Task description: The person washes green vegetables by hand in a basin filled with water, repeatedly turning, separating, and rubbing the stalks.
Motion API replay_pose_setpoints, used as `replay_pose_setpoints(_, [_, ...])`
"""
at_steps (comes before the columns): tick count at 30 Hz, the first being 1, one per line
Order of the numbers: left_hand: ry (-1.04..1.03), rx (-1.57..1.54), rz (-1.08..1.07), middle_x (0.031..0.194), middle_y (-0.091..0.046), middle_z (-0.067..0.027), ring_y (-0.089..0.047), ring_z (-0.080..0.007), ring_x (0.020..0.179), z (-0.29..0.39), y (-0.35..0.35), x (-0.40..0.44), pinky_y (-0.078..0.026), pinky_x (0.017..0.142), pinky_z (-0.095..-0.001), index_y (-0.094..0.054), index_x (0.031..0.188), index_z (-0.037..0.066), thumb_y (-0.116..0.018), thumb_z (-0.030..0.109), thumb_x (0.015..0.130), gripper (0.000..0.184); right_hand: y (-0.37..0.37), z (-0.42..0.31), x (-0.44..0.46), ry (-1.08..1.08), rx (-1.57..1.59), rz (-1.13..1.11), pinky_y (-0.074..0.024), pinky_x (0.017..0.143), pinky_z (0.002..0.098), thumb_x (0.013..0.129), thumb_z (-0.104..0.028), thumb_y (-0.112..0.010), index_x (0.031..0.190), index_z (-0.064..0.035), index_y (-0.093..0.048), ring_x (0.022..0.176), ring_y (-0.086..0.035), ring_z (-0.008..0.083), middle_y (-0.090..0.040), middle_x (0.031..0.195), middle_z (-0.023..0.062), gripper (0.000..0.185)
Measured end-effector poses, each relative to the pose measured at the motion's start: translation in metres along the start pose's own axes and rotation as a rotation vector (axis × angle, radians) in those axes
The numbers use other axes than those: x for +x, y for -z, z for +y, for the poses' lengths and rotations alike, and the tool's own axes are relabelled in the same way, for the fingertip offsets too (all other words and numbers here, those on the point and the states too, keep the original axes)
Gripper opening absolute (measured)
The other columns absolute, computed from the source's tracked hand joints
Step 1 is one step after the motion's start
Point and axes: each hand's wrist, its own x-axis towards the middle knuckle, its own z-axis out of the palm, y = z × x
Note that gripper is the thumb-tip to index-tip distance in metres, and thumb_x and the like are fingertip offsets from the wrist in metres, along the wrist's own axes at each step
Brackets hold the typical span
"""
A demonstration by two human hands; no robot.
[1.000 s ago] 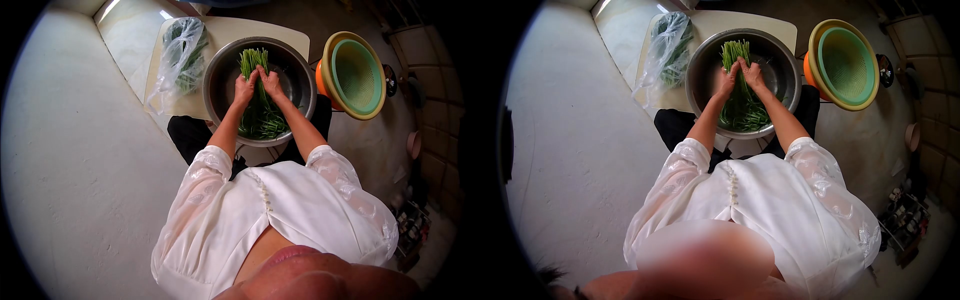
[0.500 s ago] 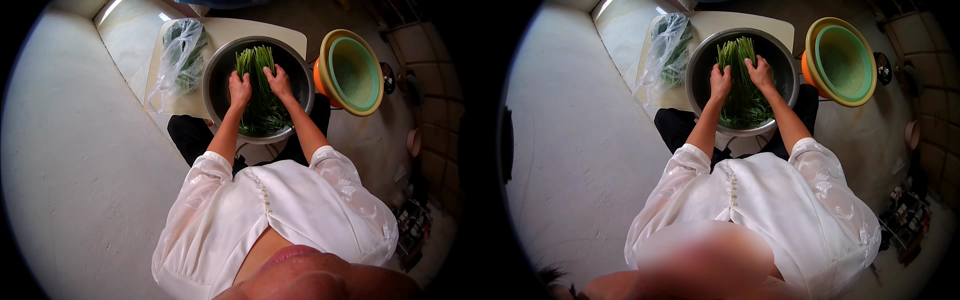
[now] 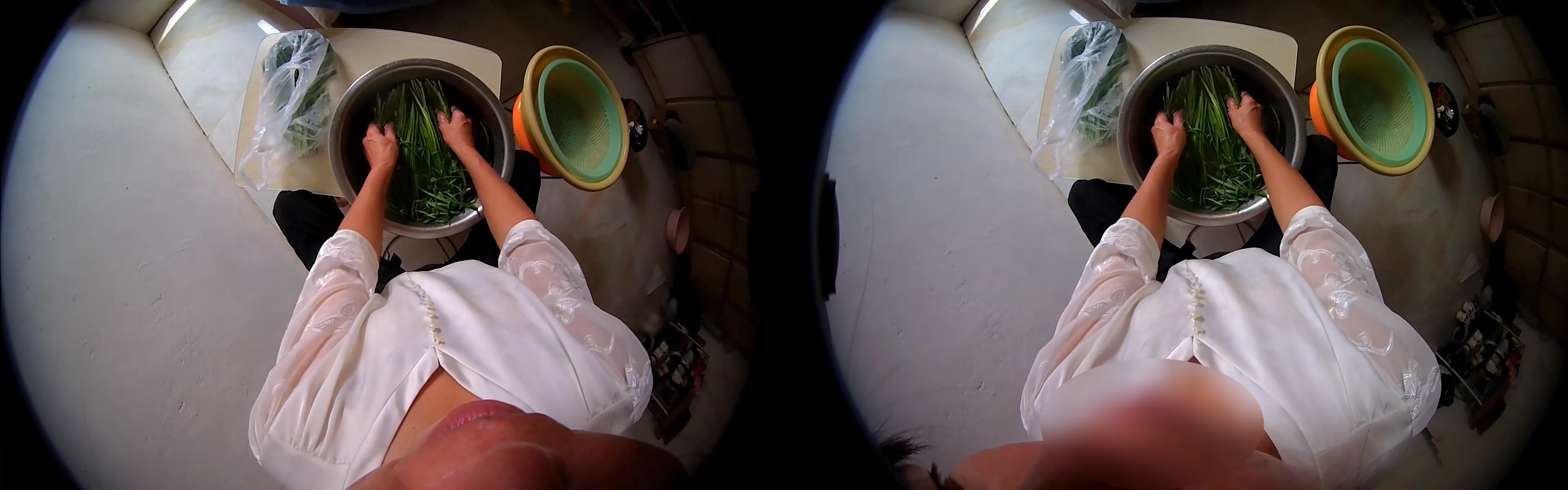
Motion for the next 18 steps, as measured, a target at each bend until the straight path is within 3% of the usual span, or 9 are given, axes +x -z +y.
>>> replay_pose_setpoints(2, [0.002, 0.026, -0.005, 0.095, -0.065, -0.0304, -0.061, -0.0494, 0.091, -0.006, 0.002, 0.004, -0.049, 0.080, -0.0540, -0.059, 0.096, -0.003, -0.064, 0.031, 0.087, 0.036, 0.011, -0.002, 0.002, -0.167, -0.027, -0.097, -0.0488, 0.091, 0.0488, 0.089, -0.037, -0.063, 0.129, 0.0077, -0.052, 0.107, -0.059, 0.0482, -0.060, 0.113, 0.0343, 0.061])
replay_pose_setpoints(4, [0.073, 0.029, 0.019, 0.095, -0.064, -0.0314, -0.061, -0.0503, 0.091, -0.008, 0.008, 0.006, -0.048, 0.080, -0.0549, -0.060, 0.093, -0.004, -0.060, 0.033, 0.088, 0.037, 0.015, 0.011, 0.005, -0.144, -0.037, -0.108, -0.0466, 0.095, 0.0478, 0.089, -0.037, -0.062, 0.136, 0.0062, -0.045, 0.113, -0.057, 0.0459, -0.058, 0.122, 0.0326, 0.065])
replay_pose_setpoints(8, [0.104, -0.072, -0.050, 0.097, -0.062, -0.0356, -0.060, -0.0506, 0.094, -0.013, 0.023, 0.014, -0.048, 0.083, -0.0526, -0.061, 0.094, -0.010, -0.060, 0.039, 0.086, 0.049, 0.035, 0.012, 0.004, -0.228, 0.168, -0.131, -0.0404, 0.104, 0.0435, 0.085, -0.050, -0.066, 0.138, 0.0059, -0.045, 0.125, -0.051, 0.0376, -0.053, 0.134, 0.0268, 0.080])
replay_pose_setpoints(9, [0.166, -0.074, -0.098, 0.097, -0.065, -0.0339, -0.064, -0.0446, 0.096, -0.013, 0.026, 0.016, -0.049, 0.086, -0.0469, -0.061, 0.096, -0.014, -0.062, 0.052, 0.085, 0.067, 0.036, 0.011, 0.003, -0.296, 0.243, -0.155, -0.0388, 0.105, 0.0432, 0.083, -0.055, -0.066, 0.140, 0.0073, -0.042, 0.129, -0.048, 0.0371, -0.050, 0.138, 0.0270, 0.088])
replay_pose_setpoints(10, [0.168, -0.074, -0.101, 0.097, -0.065, -0.0339, -0.064, -0.0446, 0.096, -0.012, 0.025, 0.013, -0.049, 0.086, -0.0469, -0.061, 0.096, -0.014, -0.062, 0.052, 0.085, 0.067, 0.036, 0.010, 0.000, -0.366, 0.318, -0.178, -0.0373, 0.106, 0.0429, 0.081, -0.061, -0.067, 0.141, 0.0087, -0.039, 0.132, -0.045, 0.0366, -0.047, 0.141, 0.0272, 0.096])
replay_pose_setpoints(13, [0.289, -0.255, -0.252, 0.105, -0.066, -0.0275, -0.063, -0.0311, 0.104, 0.010, 0.027, 0.009, -0.047, 0.088, -0.0384, -0.060, 0.106, -0.018, -0.060, 0.074, 0.080, 0.096, 0.015, 0.006, -0.003, -0.417, 0.304, -0.277, -0.0349, 0.107, 0.0405, 0.076, -0.072, -0.064, 0.143, 0.0094, -0.037, 0.133, -0.044, 0.0335, -0.045, 0.142, 0.0267, 0.109])
replay_pose_setpoints(14, [0.310, -0.300, -0.392, 0.108, -0.065, -0.0290, -0.063, -0.0311, 0.104, 0.018, 0.030, 0.010, -0.047, 0.089, -0.0381, -0.060, 0.110, -0.018, -0.061, 0.073, 0.079, 0.097, 0.007, 0.002, -0.003, -0.441, 0.297, -0.328, -0.0337, 0.108, 0.0393, 0.073, -0.078, -0.062, 0.143, 0.0097, -0.036, 0.134, -0.043, 0.0319, -0.045, 0.142, 0.0264, 0.115])
replay_pose_setpoints(16, [0.279, -0.263, -0.351, 0.106, -0.066, -0.0243, -0.064, -0.0284, 0.099, 0.020, 0.014, 0.008, -0.048, 0.086, -0.0374, -0.061, 0.112, -0.015, -0.063, 0.071, 0.080, 0.091, -0.011, 0.001, -0.003, -0.369, 0.395, -0.398, -0.0349, 0.106, 0.0390, 0.072, -0.080, -0.061, 0.140, 0.0100, -0.042, 0.130, -0.046, 0.0302, -0.049, 0.138, 0.0251, 0.115])
replay_pose_setpoints(18, [0.287, -0.378, -0.431, 0.105, -0.066, -0.0203, -0.064, -0.0255, 0.097, 0.028, 0.013, 0.002, -0.049, 0.084, -0.0364, -0.062, 0.112, -0.011, -0.064, 0.068, 0.080, 0.085, 0.022, -0.048, -0.023, -0.343, 0.407, -0.504, -0.0423, 0.101, 0.0406, 0.076, -0.077, -0.060, 0.130, 0.0097, -0.053, 0.125, -0.053, 0.0359, -0.057, 0.128, 0.0296, 0.102])
